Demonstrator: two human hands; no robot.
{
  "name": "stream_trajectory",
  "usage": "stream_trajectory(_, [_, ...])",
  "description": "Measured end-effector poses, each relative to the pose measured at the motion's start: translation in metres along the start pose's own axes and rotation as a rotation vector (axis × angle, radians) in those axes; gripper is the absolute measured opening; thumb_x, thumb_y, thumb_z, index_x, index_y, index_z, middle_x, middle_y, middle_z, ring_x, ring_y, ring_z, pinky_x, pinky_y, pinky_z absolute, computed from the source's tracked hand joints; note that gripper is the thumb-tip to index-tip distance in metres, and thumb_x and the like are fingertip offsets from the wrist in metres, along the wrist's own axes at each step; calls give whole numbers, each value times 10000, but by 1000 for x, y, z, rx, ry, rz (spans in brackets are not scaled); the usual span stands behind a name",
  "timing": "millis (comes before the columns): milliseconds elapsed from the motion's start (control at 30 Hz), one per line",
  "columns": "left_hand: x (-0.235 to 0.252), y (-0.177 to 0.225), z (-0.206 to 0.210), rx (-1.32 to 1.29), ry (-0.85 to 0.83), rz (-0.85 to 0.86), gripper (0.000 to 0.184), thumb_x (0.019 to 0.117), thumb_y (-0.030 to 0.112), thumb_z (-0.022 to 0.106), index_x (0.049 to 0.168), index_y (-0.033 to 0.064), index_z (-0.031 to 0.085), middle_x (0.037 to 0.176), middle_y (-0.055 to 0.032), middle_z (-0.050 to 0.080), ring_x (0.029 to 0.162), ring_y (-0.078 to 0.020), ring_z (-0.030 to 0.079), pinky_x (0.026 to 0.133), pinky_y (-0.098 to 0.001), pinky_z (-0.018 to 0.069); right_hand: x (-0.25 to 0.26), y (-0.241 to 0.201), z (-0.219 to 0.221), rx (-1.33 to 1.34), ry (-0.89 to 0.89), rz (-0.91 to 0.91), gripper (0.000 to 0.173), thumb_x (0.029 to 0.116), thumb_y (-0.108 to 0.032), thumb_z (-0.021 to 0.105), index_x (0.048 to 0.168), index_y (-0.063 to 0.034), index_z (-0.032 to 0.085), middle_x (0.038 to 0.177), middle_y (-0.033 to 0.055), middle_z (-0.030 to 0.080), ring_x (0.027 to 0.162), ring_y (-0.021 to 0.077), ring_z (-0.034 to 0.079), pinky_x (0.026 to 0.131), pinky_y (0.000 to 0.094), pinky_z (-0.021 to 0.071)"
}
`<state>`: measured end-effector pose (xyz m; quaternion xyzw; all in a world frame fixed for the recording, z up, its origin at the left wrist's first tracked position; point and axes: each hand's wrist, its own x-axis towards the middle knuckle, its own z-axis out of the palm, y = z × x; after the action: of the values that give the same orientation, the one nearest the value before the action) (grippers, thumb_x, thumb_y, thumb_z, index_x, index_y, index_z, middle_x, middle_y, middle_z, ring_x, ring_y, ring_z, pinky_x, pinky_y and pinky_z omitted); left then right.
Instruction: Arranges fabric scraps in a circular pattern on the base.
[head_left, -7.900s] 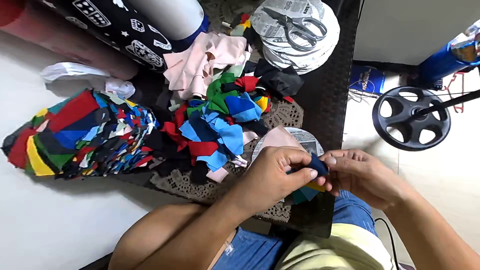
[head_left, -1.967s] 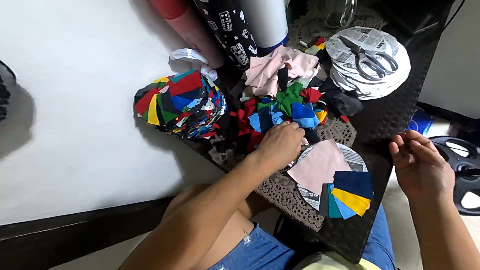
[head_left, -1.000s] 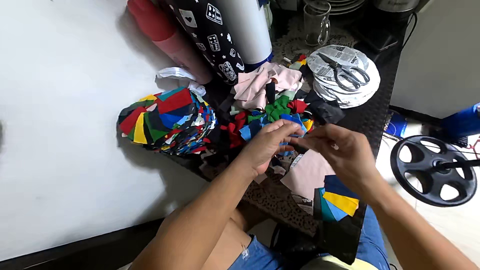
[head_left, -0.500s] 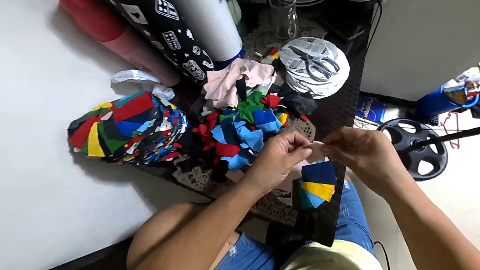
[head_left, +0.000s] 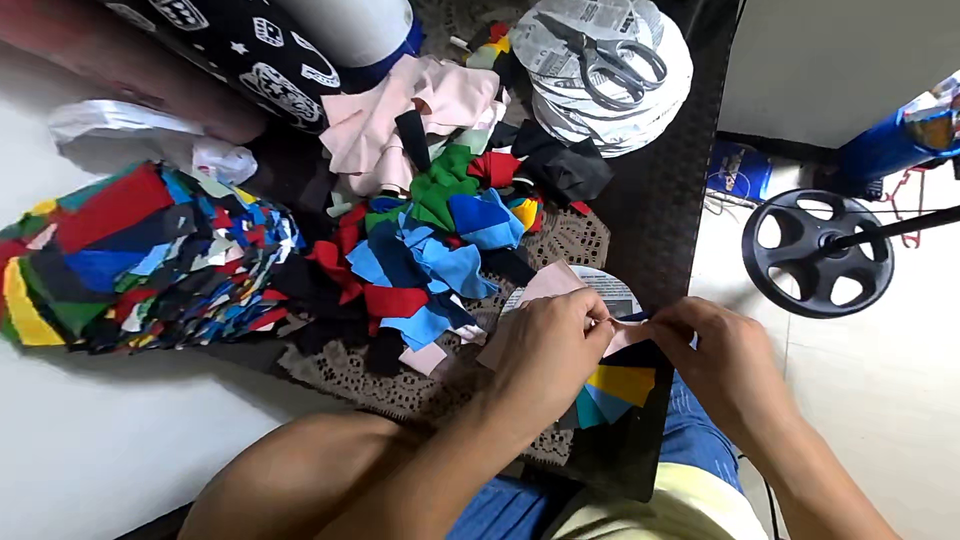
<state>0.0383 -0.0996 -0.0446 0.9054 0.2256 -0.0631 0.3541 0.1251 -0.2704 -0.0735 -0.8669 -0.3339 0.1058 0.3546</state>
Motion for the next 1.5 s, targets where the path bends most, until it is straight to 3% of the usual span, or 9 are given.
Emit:
stream_trajectory(100, [-1, -3, 4, 103, 63, 59, 162, 979, 220, 635, 954, 117, 758, 790, -7, 703, 727, -132, 655, 726, -388, 524, 1, 0, 5, -90, 8, -18, 174, 951, -208, 640, 894, -83, 747, 833, 59, 703, 797, 228, 693, 742, 482, 546])
stream_trajectory(200, [-2, -7, 8, 177, 154, 152, 210, 987, 232, 583, 907, 130, 748, 741, 13, 685, 719, -132, 654, 771, -420, 511, 4, -1, 5, -140, 5, -20, 196, 952, -228, 620, 881, -91, 741, 821, 54, 695, 788, 233, 693, 721, 489, 544])
stream_trajectory(367, [2, -10, 12, 252, 238, 235, 182, 953, 252, 610, 864, 156, 735, 839, 12, 700, 828, -167, 671, 818, -459, 490, 6, 1, 6, -173, 34, -60, 180, 931, -224, 628, 861, -97, 733, 803, 50, 689, 763, 227, 690, 705, 467, 546])
stream_trajectory(467, [3, -12, 14, 156, 300, 306, 133, 925, 221, 622, 874, 153, 724, 828, 30, 716, 815, -119, 671, 793, -373, 501, 5, 1, 5, -121, 70, -85, 166, 909, -209, 608, 842, -108, 723, 780, 30, 676, 747, 188, 671, 691, 422, 520])
stream_trajectory(600, [-1, -10, 9, 33, 263, 259, 133, 937, 226, 620, 957, 163, 734, 822, 70, 710, 779, -24, 657, 747, -234, 532, 3, 4, -2, 14, 96, -96, 164, 917, -211, 611, 855, -120, 733, 752, -20, 690, 696, 41, 629, 655, 213, 502])
stream_trajectory(733, [-1, -11, 12, 141, 287, 242, 144, 937, 250, 632, 930, 162, 745, 766, 58, 700, 727, -70, 652, 727, -295, 520, 3, 4, 0, -82, 73, -75, 176, 917, -236, 621, 838, -134, 740, 767, -7, 667, 741, 141, 648, 714, 381, 511])
stream_trajectory(867, [-1, -13, 13, 222, 281, 224, 162, 947, 245, 622, 930, 148, 750, 723, 38, 690, 689, -109, 655, 720, -346, 528, 5, 0, 3, -159, 38, -76, 182, 926, -220, 619, 830, -122, 739, 799, 30, 677, 776, 218, 671, 697, 457, 512])
stream_trajectory(1067, [1, -11, 19, 274, 316, 247, 153, 946, 222, 638, 896, 122, 743, 720, 2, 700, 693, -161, 672, 734, -411, 513, 12, -4, 2, -233, 9, -84, 145, 910, -178, 669, 817, -83, 728, 792, 73, 669, 755, 258, 682, 625, 460, 525])
stream_trajectory(1500, [4, -12, 21, 302, 317, 236, 161, 945, 225, 643, 861, 118, 729, 683, 1, 673, 667, -157, 655, 722, -403, 503, 20, -7, -2, -305, -21, -128, 124, 884, -155, 700, 786, -81, 715, 729, 69, 629, 682, 255, 656, 561, 441, 486])
